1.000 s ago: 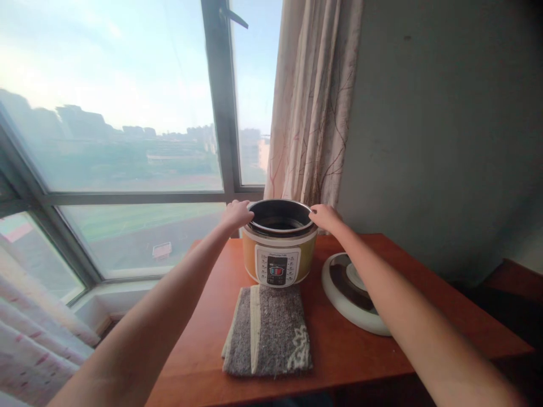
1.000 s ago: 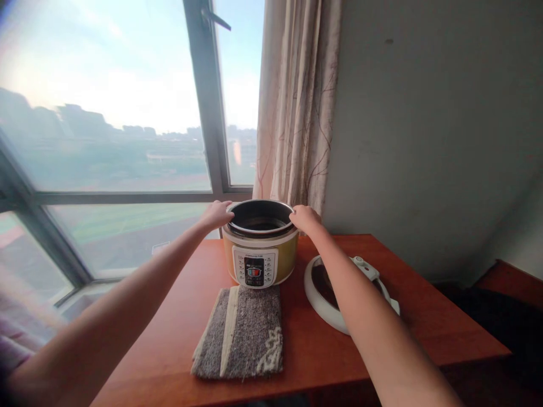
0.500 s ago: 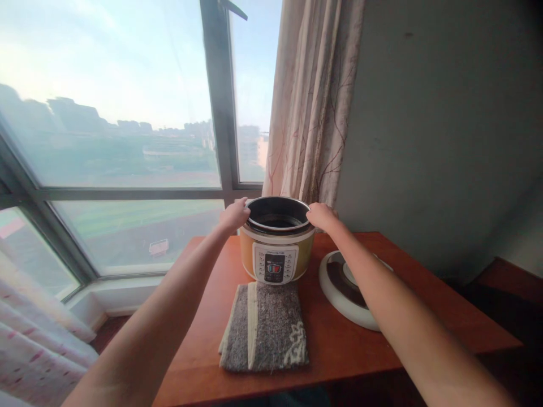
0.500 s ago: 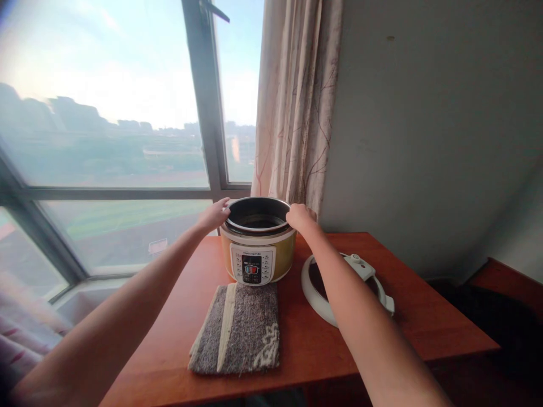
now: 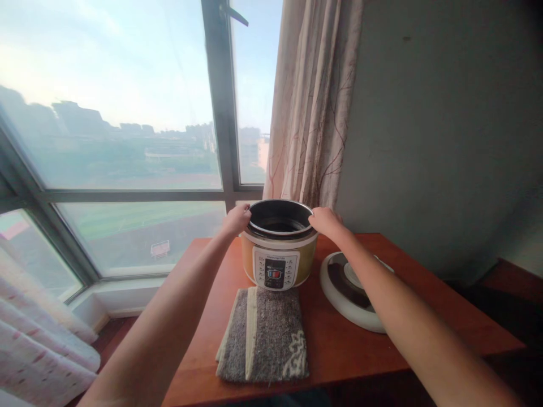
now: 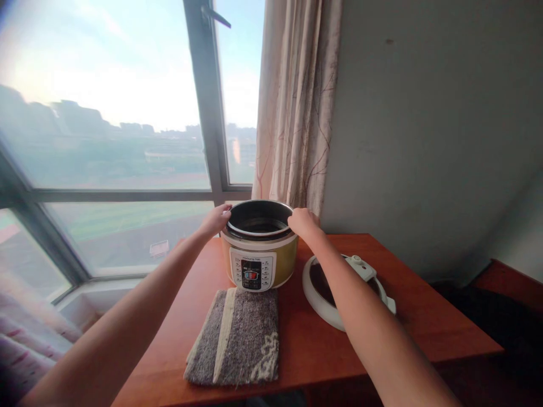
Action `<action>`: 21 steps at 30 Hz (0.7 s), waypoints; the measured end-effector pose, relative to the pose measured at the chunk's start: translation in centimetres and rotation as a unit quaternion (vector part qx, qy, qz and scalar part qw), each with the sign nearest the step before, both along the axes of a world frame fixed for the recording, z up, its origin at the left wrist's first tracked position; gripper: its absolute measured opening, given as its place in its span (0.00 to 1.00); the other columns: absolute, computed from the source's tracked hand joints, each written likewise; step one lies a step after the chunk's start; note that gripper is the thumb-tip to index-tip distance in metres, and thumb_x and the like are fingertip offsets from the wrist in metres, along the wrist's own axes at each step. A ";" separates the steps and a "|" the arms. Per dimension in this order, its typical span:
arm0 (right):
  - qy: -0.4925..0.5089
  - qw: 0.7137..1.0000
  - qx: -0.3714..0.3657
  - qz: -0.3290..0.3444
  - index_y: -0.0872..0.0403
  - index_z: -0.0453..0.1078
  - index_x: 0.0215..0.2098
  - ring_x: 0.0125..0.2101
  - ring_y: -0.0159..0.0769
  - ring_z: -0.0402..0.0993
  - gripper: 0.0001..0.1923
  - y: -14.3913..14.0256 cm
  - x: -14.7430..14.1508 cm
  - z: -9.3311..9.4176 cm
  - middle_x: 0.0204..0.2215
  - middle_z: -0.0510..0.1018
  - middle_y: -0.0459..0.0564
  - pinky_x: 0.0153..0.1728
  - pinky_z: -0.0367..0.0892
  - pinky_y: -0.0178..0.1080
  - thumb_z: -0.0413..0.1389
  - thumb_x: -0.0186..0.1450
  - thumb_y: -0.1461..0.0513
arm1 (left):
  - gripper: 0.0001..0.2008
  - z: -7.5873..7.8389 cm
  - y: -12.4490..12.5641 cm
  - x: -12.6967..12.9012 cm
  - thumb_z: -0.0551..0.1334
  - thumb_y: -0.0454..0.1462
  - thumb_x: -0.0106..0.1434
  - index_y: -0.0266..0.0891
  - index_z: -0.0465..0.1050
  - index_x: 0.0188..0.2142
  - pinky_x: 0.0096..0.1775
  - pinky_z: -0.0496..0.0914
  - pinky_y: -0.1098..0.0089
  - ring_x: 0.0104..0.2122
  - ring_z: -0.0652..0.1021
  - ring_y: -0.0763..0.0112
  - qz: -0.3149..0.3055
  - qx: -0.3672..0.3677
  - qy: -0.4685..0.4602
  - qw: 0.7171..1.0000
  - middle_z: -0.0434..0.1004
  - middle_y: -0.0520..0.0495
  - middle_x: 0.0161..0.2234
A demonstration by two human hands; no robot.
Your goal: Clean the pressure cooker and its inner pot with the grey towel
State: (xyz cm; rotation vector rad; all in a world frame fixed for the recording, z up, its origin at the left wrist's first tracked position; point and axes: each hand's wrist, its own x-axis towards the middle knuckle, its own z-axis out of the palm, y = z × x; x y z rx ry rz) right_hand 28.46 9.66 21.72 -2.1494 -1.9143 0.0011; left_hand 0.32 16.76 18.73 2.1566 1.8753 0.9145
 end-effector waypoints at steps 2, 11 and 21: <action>0.004 1.000 0.009 0.004 0.56 0.76 0.51 0.50 0.49 0.77 0.20 -0.1 0.3 -0.3 0.48 0.81 0.62 0.47 0.69 0.42 0.48 0.69 0.58 | 0.24 0.0 0.0 0.1 0.54 0.35 0.64 0.39 0.73 0.58 0.57 0.67 0.62 0.58 0.74 0.55 0.009 0.007 -0.005 1.000 0.75 0.39 0.58; 0.018 0.997 0.080 -0.014 0.55 0.58 0.68 0.43 0.46 0.79 0.29 -3.0 7.3 -4.7 0.38 0.83 0.54 0.42 0.67 0.40 0.45 0.73 0.52 | 0.27 -2.5 -3.2 -1.3 0.51 0.46 0.70 0.34 0.64 0.63 0.63 0.61 0.60 0.63 0.68 0.56 0.070 0.104 -0.126 0.984 0.69 0.34 0.62; -0.117 0.988 0.097 -0.004 0.49 0.76 0.51 0.47 0.48 0.74 0.17 -7.4 15.2 -17.3 0.47 0.78 0.55 0.46 0.66 0.43 0.52 0.70 0.53 | 0.25 -9.4 -8.7 -1.9 0.50 0.49 0.70 0.39 0.67 0.59 0.58 0.67 0.59 0.61 0.70 0.57 0.039 -0.003 -0.343 0.939 0.70 0.38 0.62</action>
